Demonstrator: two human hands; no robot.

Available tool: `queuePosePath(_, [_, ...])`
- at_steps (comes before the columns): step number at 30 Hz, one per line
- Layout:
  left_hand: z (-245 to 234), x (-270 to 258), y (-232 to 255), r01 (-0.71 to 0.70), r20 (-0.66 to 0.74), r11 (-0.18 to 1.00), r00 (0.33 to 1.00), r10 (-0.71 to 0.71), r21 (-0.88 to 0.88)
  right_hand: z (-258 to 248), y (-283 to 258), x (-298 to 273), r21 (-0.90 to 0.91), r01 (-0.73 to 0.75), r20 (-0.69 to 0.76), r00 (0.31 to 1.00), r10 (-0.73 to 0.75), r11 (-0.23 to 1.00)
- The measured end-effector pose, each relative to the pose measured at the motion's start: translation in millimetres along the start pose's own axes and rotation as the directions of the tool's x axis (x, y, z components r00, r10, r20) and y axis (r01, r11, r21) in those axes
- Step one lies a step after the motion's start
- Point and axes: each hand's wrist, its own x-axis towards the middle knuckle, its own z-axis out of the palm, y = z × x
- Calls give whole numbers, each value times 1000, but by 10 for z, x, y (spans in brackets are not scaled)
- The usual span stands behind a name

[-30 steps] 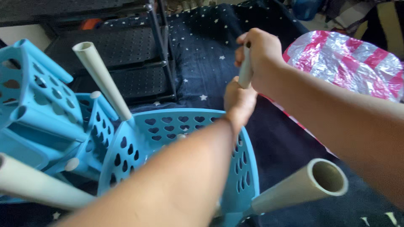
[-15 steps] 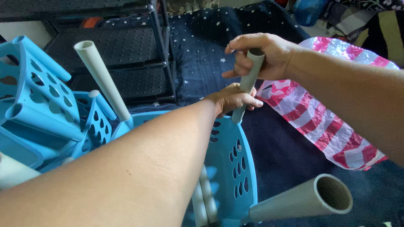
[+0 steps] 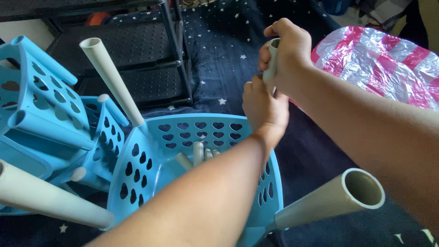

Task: The person assembles a multi-tier storage rack by inserting white plastic poles into the corner sockets of light blue heart-patterned baskets. They connect the poles to form vertical supports and then place an additional basket on top to complete the structure.

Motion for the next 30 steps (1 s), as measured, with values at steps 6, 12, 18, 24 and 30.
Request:
queuePosePath(6, [-1,216,-343,39,305,965,951,44,-260,-199,-237,-108,-27,-183,415,892,178,983])
queuePosePath(12, [125,431,-451,53,533,950,837,126,-308,-419,-466,-123,-209,-44,678,713,177,977])
queuePosePath(18, [68,635,-435,311,768,906,641,23,-287,-286,-472,-47,-224,7,689,708,154,974])
queuePosePath(24, [130,731,-452,373,812,893,583,-15,-251,-161,-257,56,-236,-40,538,827,165,971])
queuePosePath(30, [93,689,-476,50,695,991,717,51,-124,-78,-47,183,-16,26,128,991,-23,1000])
